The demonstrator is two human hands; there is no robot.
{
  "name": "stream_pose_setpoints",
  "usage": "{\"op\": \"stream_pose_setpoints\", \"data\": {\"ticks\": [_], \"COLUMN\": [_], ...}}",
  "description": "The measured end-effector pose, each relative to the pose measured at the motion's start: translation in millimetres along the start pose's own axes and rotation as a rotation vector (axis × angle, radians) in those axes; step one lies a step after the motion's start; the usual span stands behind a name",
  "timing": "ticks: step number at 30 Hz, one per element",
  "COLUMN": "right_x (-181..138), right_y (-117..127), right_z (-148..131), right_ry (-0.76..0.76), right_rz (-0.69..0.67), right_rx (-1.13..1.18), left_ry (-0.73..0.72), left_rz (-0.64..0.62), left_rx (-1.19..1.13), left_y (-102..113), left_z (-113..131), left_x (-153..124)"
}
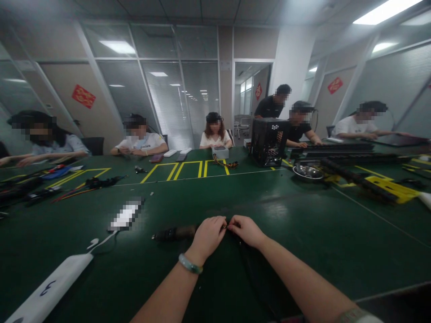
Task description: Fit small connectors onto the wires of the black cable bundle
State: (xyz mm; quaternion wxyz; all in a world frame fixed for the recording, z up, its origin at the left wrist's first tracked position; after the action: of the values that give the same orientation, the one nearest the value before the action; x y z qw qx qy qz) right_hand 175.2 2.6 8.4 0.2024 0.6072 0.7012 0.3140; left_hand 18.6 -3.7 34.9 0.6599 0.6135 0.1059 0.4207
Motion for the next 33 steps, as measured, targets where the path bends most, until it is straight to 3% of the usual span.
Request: {"op": "stream_pose_setpoints", "data": {"ticks": [21, 29, 33], "right_x": [-4, -4, -2], "right_y": [-7, 4, 3], "right_z": [-12, -22, -24], "right_ry": [-0.048, 0.075, 0.122], "right_rz": [0.084, 0.154, 0.109], "right_rx": [-0.154, -0.287, -0.333], "left_ry": [-0.009, 0.009, -0.042], "left_rz": [0.001, 0.004, 0.057], "left_rx": [-0.039, -0.054, -0.038], "left_y": [-3, 4, 3], "left_z": [-2, 3, 3], "left_x": [-3, -4, -3]}}
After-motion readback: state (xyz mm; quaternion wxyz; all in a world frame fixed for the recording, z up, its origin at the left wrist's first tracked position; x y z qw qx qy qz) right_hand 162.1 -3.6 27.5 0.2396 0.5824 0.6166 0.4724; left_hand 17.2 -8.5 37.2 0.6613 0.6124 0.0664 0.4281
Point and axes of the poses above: each hand's wrist, its own x-axis towards the middle knuckle, its own y-axis out of the back of the hand, z = x × y, the point moved 4 cm from there along x, towards the middle knuckle, and after that the axes turned 3 degrees about -y, right-handed, at the moved point
